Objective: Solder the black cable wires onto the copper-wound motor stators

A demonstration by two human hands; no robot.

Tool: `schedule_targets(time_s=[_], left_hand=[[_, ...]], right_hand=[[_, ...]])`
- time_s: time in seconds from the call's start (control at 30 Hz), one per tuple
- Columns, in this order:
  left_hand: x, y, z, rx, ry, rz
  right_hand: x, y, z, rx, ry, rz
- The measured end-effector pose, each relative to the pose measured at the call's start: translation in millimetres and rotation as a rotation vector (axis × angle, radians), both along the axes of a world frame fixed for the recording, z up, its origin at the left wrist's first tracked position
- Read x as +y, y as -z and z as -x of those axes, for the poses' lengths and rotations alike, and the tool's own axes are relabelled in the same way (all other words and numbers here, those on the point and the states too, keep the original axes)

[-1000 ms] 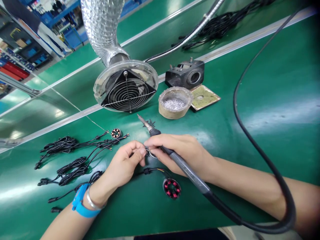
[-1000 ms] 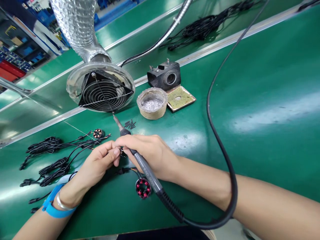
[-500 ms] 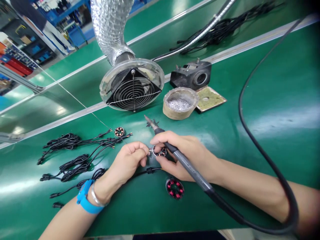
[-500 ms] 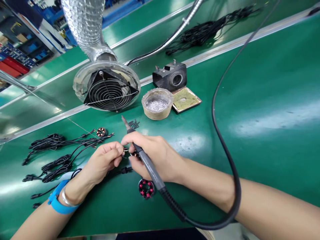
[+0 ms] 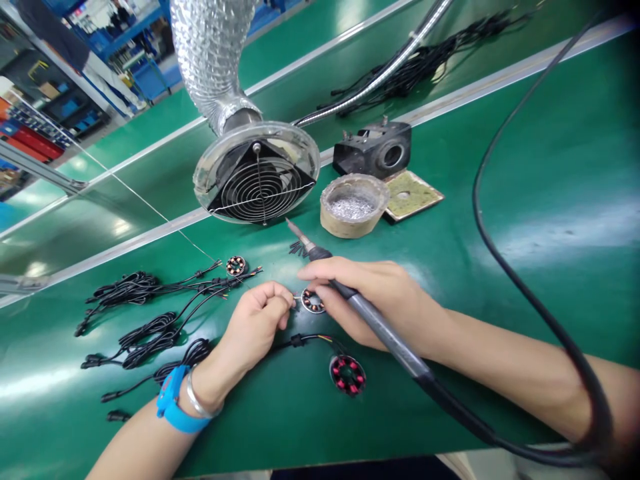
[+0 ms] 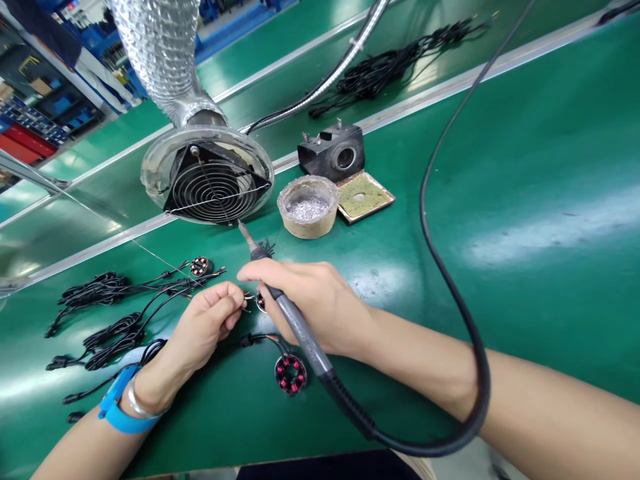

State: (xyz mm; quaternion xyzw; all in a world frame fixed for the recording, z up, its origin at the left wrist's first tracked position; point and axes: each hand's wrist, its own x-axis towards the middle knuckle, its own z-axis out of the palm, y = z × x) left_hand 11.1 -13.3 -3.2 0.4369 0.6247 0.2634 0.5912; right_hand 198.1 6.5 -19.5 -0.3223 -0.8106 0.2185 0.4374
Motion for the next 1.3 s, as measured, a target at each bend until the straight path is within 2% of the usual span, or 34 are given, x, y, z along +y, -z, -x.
schedule_targets(time_s=[0.2, 0.5, 0.87, 1.07, 1.3], left_hand=[[-1, -1.1, -1, 0.053, 0.015, -0.028], [-3, 0.7, 0, 0.073, 0.024, -0.03], [-3, -3.3, -3, 0.103, 0.025, -0.039], [-2, -2.6, -2, 0.108, 0.044, -0.034], [-4, -2.6, -2, 0.112, 0.047, -0.031]], right_hand=[[-1, -16.3, -19, 0.112, -0.013, -0.014], [-3, -21.0, -27, 0.201, -0.177, 0.123], [-6, -20.7, -24, 0.222, -0.17, 0.151], [-7, -16.2, -22, 0.219, -0.168, 0.08], [-12, -23.4, -27, 0.201, -0.13, 0.108]])
